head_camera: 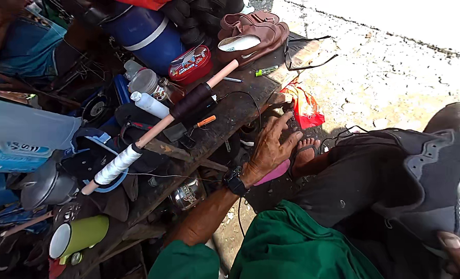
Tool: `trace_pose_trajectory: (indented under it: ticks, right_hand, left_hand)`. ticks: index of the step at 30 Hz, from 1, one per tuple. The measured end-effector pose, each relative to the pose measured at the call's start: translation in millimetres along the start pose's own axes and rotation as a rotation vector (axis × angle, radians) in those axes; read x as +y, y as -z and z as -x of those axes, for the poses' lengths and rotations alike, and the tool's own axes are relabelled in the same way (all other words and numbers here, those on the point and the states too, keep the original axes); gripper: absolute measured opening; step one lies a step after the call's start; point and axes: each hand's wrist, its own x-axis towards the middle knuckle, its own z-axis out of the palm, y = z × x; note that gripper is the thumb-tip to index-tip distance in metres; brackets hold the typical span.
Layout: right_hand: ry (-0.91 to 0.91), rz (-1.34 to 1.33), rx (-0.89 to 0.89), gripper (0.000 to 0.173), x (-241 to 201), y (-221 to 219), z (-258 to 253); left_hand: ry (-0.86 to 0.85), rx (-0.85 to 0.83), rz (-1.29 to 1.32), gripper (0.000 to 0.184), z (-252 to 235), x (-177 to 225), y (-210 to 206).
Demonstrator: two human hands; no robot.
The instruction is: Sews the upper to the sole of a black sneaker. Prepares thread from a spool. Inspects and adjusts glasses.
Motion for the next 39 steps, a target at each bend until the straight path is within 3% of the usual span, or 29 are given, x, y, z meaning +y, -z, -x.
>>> trace_pose_trajectory:
  ticks: [2, 6, 10, 17, 22, 29, 34, 39]
  right_hand:
    - [0.165, -0.072, 0.053, 0.080, 36, 10, 7]
    - [0.093, -0.299, 0.166, 0.073, 50, 13, 11]
    - [0.074, -0.562, 0.064, 0.060, 65, 22, 16]
    - [0.130, -0.768, -0.132, 0.047, 75, 36, 16]
    - [-0.087, -0.667, 0.059, 0.046, 77, 42, 14]
    - [-0.017, -0.463, 0.348, 0.036, 74, 42, 18]
    - [0.024, -0.345, 0.344, 0.042, 72, 52, 24]
    - [0.191, -0.076, 0.321, 0.055, 59, 57, 29]
  left_hand:
    - [0.018, -0.083, 0.114, 0.049, 15, 7, -11]
    - [-0.047, -0.226, 0.293, 0.055, 32, 27, -39]
    - [-0.122, -0.324, 0.427, 0.055, 40, 52, -63]
    - [-0.230, -0.448, 0.572, 0.048, 33, 98, -81]
    - [-0.254, -0.469, 0.576, 0.042, 26, 104, -90]
    - [-0.284, -0.452, 0.585, 0.035, 17, 116, -83]
    - [-0.330, -0.423, 0.564, 0.031, 14, 122, -82]
    - [-0.354, -0.424, 0.635, 0.026, 9, 127, -77]
